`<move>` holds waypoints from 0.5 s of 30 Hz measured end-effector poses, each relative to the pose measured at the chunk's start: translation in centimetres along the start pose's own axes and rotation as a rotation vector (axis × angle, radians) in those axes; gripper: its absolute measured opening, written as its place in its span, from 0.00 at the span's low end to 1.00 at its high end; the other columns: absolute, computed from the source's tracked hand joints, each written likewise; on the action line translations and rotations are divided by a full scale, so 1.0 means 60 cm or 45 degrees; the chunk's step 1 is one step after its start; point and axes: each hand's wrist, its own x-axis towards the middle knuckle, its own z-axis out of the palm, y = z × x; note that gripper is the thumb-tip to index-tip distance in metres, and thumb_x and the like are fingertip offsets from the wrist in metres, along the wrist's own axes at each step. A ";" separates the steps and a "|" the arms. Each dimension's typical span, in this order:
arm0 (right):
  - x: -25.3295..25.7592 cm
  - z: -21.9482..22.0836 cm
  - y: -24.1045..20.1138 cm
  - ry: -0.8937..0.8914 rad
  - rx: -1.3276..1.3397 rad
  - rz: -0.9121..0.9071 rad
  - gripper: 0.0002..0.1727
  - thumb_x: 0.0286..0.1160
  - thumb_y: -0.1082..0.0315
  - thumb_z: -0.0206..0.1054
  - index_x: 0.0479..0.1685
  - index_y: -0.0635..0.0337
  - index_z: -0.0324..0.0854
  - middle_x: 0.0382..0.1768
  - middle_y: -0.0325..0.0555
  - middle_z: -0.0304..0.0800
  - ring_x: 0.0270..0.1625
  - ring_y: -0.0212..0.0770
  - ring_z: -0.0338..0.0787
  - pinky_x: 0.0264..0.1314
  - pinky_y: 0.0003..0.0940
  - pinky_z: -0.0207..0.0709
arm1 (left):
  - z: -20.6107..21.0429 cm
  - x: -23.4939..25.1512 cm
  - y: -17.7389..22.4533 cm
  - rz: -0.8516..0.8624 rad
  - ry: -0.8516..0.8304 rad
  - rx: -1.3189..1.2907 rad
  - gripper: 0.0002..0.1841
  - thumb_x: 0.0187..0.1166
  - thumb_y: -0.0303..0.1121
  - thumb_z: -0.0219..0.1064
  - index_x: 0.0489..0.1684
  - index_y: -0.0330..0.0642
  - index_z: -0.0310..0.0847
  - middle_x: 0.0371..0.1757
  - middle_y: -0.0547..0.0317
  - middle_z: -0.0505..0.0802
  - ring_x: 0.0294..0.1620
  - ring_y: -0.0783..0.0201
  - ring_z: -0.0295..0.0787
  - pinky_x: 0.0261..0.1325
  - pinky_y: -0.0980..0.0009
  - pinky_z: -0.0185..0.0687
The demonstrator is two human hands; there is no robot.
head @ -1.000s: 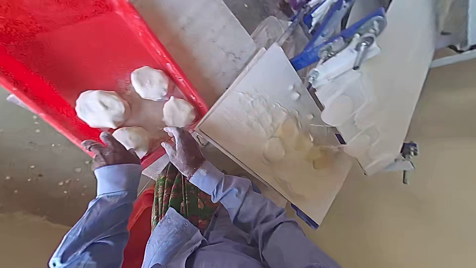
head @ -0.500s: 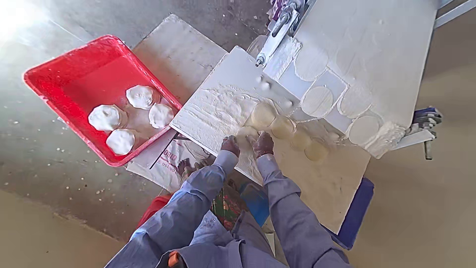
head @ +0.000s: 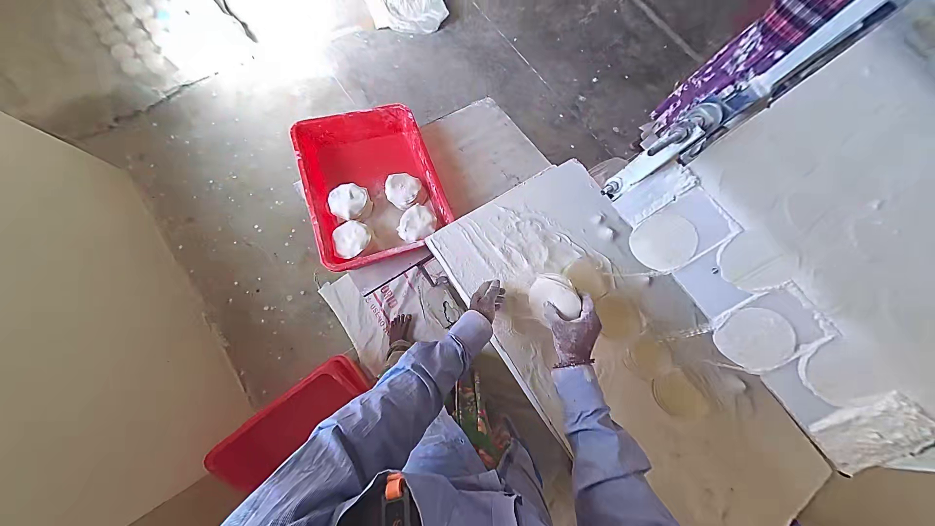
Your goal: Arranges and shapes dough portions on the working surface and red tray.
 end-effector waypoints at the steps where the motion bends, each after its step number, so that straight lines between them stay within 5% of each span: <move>1: -0.005 0.006 0.004 -0.047 -0.059 0.063 0.35 0.61 0.63 0.83 0.68 0.75 0.80 0.56 0.71 0.91 0.62 0.63 0.91 0.70 0.59 0.76 | 0.005 0.002 -0.004 0.004 -0.042 -0.083 0.26 0.98 0.39 0.38 0.84 0.27 0.62 0.77 0.31 0.79 0.73 0.46 0.80 0.74 0.55 0.73; 4: 0.001 0.024 0.019 -0.203 -0.224 0.126 0.27 0.66 0.58 0.82 0.58 0.72 0.87 0.52 0.69 0.92 0.60 0.65 0.91 0.68 0.63 0.76 | 0.025 0.009 -0.019 0.037 -0.155 -0.106 0.29 0.98 0.42 0.33 0.86 0.28 0.60 0.81 0.34 0.76 0.78 0.48 0.76 0.79 0.57 0.68; 8: -0.013 0.029 0.013 0.173 -0.055 -0.105 0.25 0.56 0.63 0.84 0.49 0.74 0.87 0.39 0.64 0.94 0.44 0.58 0.94 0.51 0.58 0.83 | 0.023 0.007 -0.011 0.170 -0.276 -0.044 0.32 0.97 0.45 0.31 0.85 0.29 0.63 0.84 0.37 0.75 0.85 0.50 0.70 0.86 0.58 0.61; 12: -0.006 0.048 0.004 -0.134 -0.251 0.023 0.24 0.67 0.64 0.79 0.62 0.69 0.87 0.56 0.65 0.93 0.60 0.64 0.92 0.68 0.64 0.78 | 0.008 0.009 -0.001 0.273 -0.307 0.208 0.27 0.97 0.38 0.40 0.86 0.26 0.61 0.85 0.31 0.72 0.89 0.46 0.64 0.92 0.55 0.53; 15: 0.008 0.078 -0.037 -0.075 -0.275 -0.098 0.20 0.68 0.67 0.75 0.58 0.67 0.90 0.53 0.64 0.95 0.57 0.64 0.94 0.62 0.66 0.80 | -0.054 0.038 0.039 0.466 -0.264 0.343 0.29 0.95 0.41 0.40 0.82 0.27 0.68 0.84 0.31 0.74 0.89 0.45 0.65 0.92 0.52 0.53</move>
